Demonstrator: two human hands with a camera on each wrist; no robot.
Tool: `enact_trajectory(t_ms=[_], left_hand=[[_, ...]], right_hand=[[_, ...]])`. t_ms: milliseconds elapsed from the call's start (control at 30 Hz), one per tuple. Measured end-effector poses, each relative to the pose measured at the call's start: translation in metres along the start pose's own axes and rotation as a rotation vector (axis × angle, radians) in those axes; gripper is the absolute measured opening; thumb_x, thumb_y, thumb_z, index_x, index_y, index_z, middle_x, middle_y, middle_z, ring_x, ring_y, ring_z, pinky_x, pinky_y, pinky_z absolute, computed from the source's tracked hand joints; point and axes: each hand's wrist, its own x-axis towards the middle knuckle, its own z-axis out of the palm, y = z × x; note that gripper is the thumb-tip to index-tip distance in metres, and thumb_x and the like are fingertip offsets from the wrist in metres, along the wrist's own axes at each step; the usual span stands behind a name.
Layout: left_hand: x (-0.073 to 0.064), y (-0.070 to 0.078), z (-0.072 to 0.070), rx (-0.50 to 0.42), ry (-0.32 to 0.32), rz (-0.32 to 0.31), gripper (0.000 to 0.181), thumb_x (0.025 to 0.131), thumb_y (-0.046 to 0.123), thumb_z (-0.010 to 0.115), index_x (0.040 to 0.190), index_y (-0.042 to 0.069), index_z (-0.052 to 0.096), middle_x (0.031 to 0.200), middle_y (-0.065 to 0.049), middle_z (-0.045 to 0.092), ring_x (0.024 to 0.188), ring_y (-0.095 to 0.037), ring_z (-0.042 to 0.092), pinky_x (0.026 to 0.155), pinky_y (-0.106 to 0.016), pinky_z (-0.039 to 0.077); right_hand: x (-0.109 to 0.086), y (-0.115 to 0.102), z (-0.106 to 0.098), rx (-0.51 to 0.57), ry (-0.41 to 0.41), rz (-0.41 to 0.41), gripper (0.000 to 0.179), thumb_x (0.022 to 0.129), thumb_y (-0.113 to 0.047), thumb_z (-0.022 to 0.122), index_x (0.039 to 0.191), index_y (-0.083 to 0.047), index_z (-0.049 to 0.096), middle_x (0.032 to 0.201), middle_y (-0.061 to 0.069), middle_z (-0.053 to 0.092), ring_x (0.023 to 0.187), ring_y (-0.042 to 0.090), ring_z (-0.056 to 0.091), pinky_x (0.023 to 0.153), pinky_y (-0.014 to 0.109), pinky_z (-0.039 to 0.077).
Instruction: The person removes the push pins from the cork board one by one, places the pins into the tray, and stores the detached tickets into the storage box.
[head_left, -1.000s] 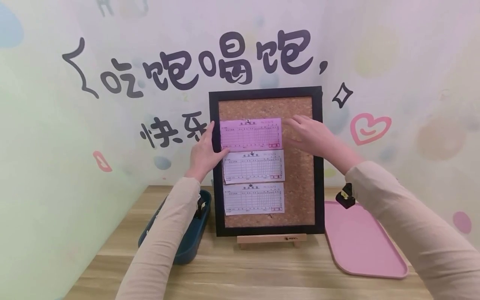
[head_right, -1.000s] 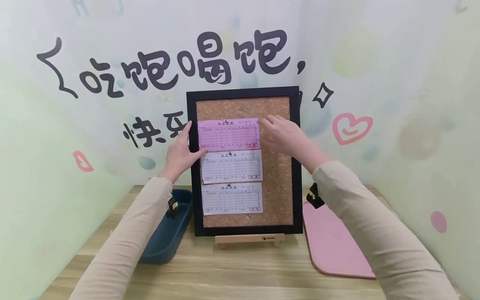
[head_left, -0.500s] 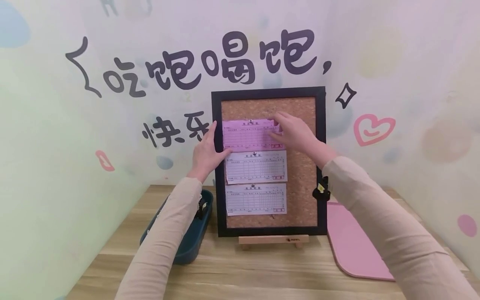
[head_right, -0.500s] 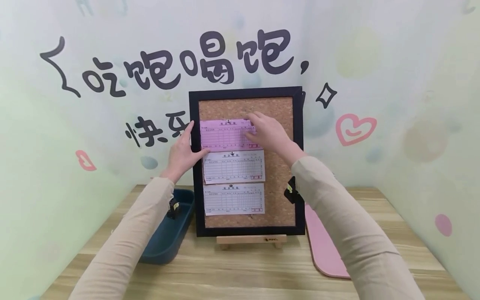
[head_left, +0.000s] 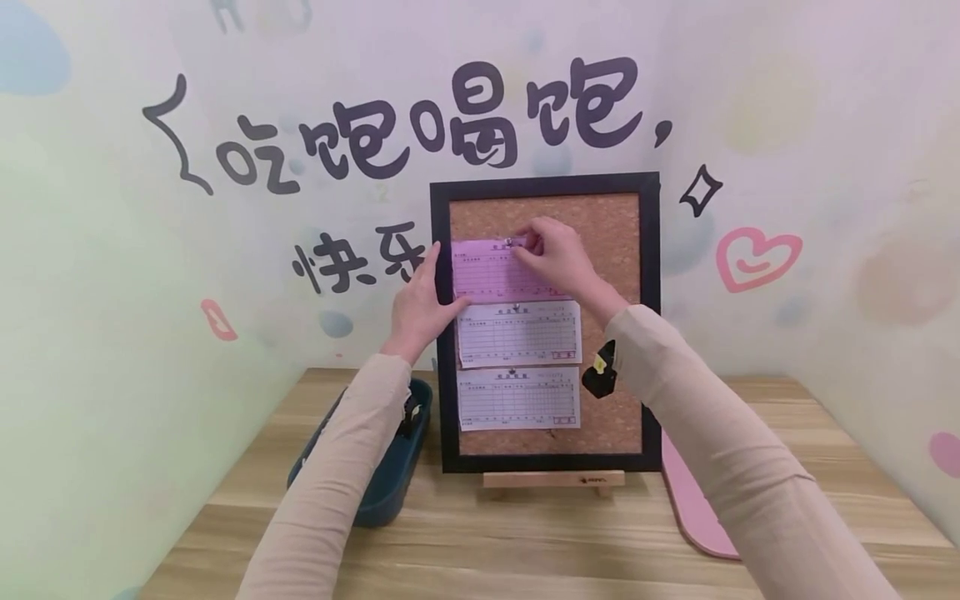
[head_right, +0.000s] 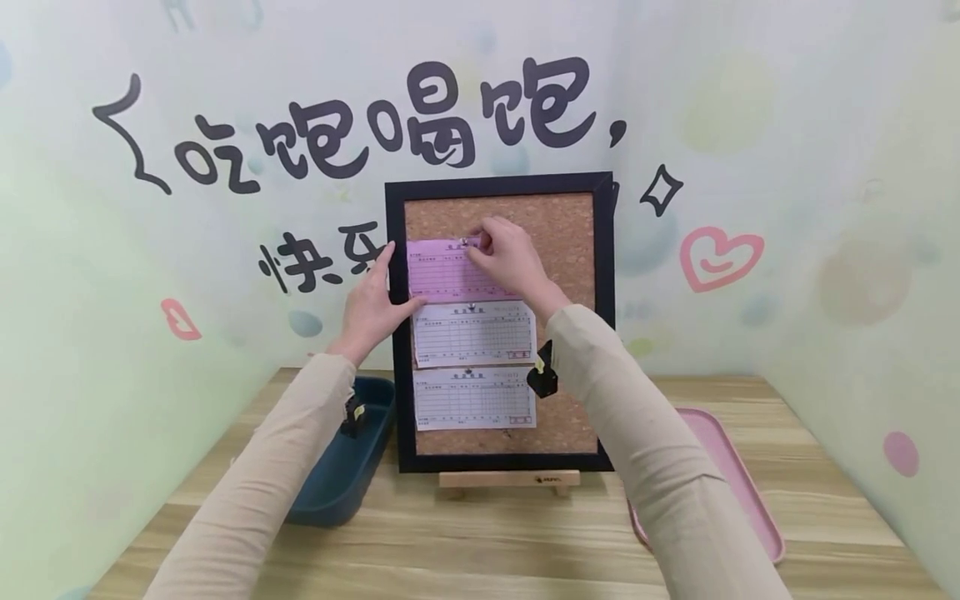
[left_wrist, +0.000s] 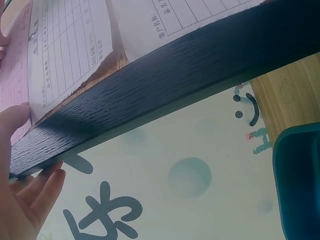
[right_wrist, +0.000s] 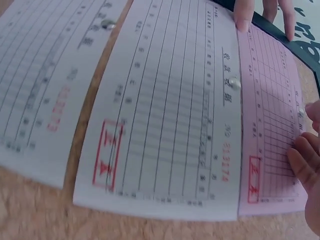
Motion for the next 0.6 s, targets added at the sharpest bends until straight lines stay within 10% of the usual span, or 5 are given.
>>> enact_trajectory(t_ms=[600], left_hand=[[-0.001,0.0,0.0,0.002,-0.001,-0.007,0.088,0.078,0.036,0.069,0.145,0.014,0.016,0.143,-0.012,0.035,0.088,-0.032,0.059,0.083,-0.042,0.046]], right_hand=[[0.005,-0.008,0.025,-0.072,0.147,0.129,0.014,0.087,-0.017,0.058,0.095,-0.007,0.065,0.075,0.005,0.057,0.067,0.017,0.049,0.063,0.029,0.037]])
